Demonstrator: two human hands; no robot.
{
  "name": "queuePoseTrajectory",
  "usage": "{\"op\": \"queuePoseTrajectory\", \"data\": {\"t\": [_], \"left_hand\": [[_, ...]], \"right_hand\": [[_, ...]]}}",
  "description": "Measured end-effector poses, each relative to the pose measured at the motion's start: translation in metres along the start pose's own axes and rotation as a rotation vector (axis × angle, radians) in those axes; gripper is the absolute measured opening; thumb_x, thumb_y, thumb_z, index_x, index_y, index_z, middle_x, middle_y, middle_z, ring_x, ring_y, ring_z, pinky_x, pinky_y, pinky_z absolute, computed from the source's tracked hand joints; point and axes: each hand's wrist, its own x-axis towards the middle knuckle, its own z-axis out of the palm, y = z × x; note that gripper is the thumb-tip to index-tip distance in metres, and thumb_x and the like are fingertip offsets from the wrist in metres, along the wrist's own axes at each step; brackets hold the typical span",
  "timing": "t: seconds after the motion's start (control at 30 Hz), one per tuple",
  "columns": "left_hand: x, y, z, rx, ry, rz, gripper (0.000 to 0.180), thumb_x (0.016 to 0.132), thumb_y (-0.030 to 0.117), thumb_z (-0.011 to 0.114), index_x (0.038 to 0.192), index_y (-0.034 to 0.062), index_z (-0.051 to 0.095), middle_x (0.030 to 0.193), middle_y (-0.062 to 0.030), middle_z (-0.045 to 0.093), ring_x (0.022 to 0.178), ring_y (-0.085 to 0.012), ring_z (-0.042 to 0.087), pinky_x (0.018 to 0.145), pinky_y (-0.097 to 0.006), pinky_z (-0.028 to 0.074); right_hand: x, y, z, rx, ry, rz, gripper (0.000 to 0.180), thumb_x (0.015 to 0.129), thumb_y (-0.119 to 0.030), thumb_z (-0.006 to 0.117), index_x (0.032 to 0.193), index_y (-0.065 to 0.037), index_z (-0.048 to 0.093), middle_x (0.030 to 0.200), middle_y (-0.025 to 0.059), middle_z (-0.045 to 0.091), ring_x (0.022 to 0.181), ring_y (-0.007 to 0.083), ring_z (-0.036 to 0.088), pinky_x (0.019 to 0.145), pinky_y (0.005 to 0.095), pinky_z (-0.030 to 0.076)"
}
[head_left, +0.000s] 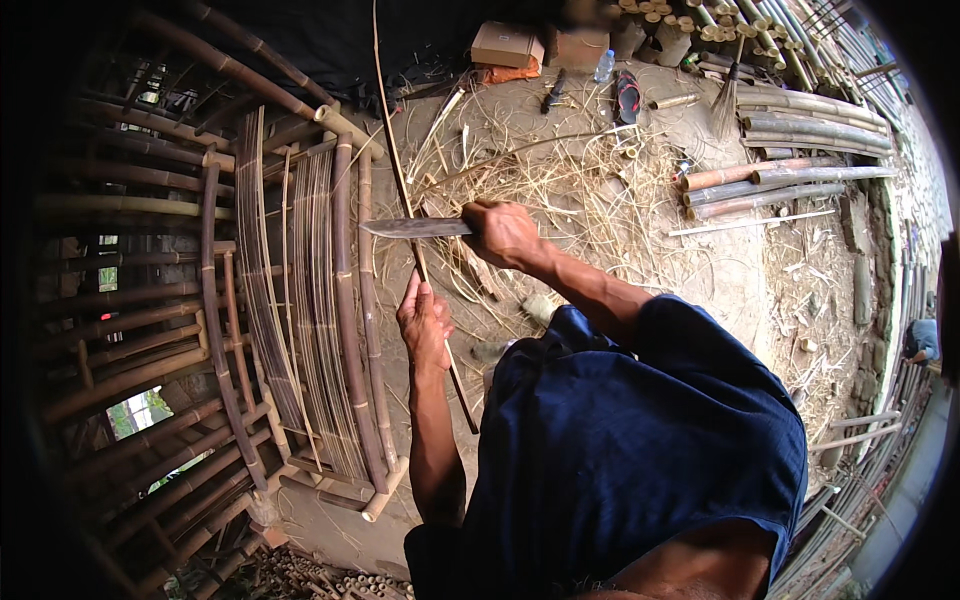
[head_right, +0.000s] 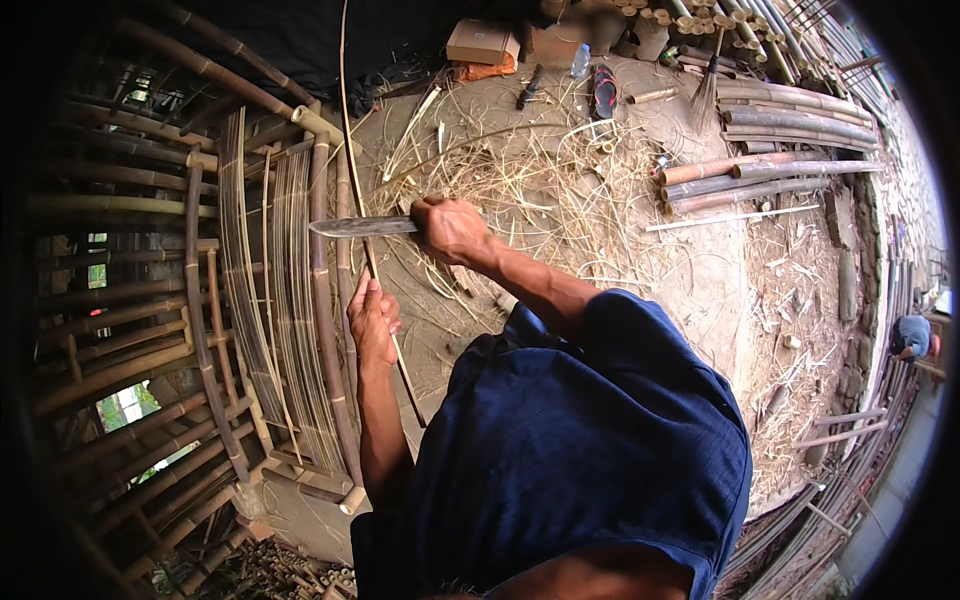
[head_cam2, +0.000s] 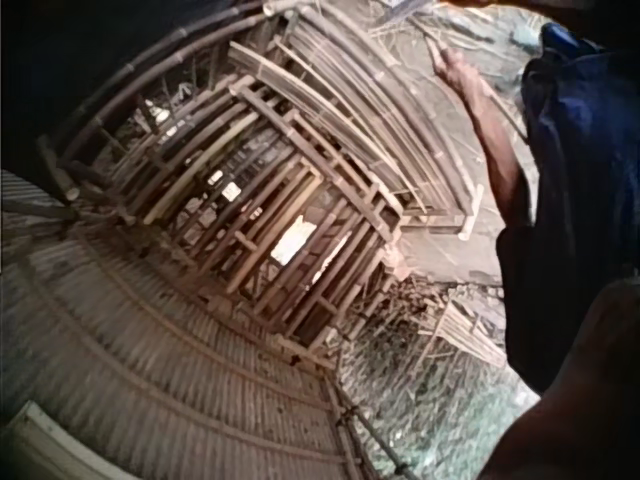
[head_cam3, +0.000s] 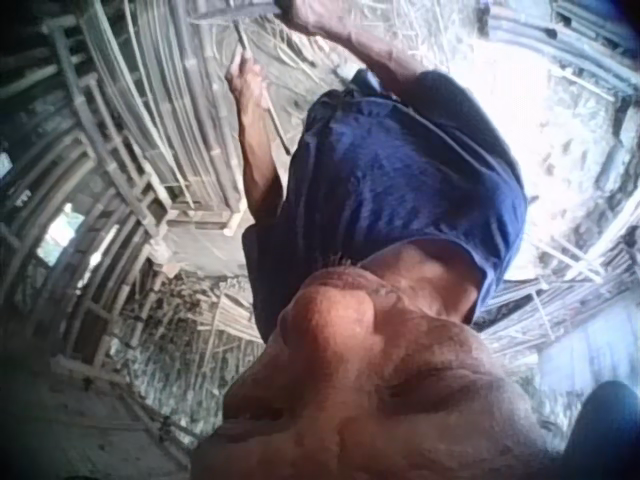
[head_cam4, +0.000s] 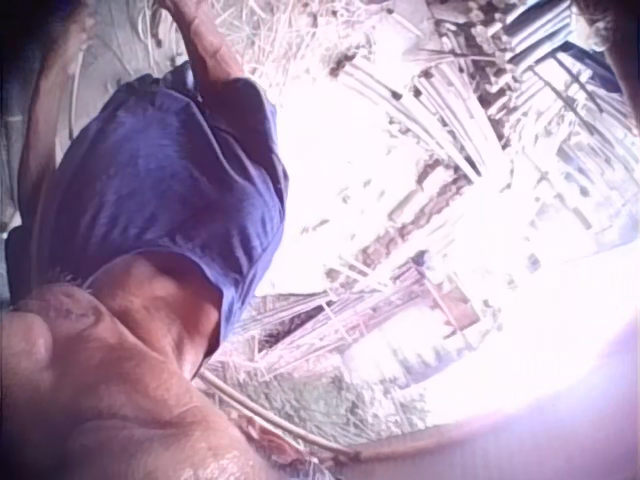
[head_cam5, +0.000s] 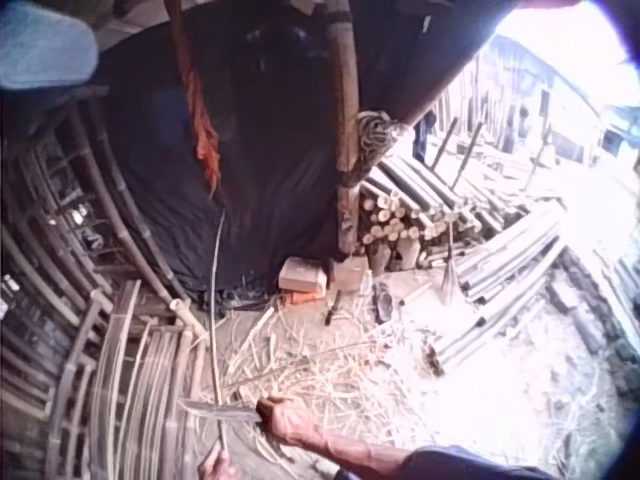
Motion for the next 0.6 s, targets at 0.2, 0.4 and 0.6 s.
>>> {"op": "queuePoseTrajectory", "data": {"t": [0.2,0.4,0.6], "left_hand": [[-0.021,0.015,0.010,-0.142,-0.081,-0.093,0.048,0.102,0.025,0.051,0.146,0.0124,0.039,0.063,0.0074,0.035,0.047,-0.0012,0.031,0.040,-0.017,0.026],[-0.027,0.032,0.013,-0.100,-0.093,-0.078,0.045,0.102,0.024,0.050,0.145,0.0121,0.042,0.062,0.0082,0.032,0.047,-0.0006,0.030,0.040,-0.017,0.026],[-0.048,0.029,0.000,-0.088,-0.116,-0.114,0.048,0.103,0.026,0.048,0.147,0.0139,0.037,0.061,0.0082,0.029,0.047,-0.0017,0.027,0.040,-0.017,0.024]], "right_hand": [[0.012,-0.012,0.025,0.038,0.003,-0.121,0.023,0.084,-0.027,0.062,0.087,-0.004,0.060,0.070,0.0209,0.063,0.065,0.0415,0.064,0.057,0.0502,0.049],[0.031,-0.007,0.028,0.013,0.015,-0.191,0.024,0.076,-0.025,0.066,0.085,-0.005,0.058,0.075,0.0172,0.062,0.068,0.0397,0.063,0.058,0.0487,0.050],[0.032,0.023,0.029,-0.085,0.016,-0.239,0.025,0.079,-0.029,0.065,0.087,-0.007,0.058,0.075,0.0135,0.063,0.065,0.0337,0.064,0.057,0.0462,0.052]]}}
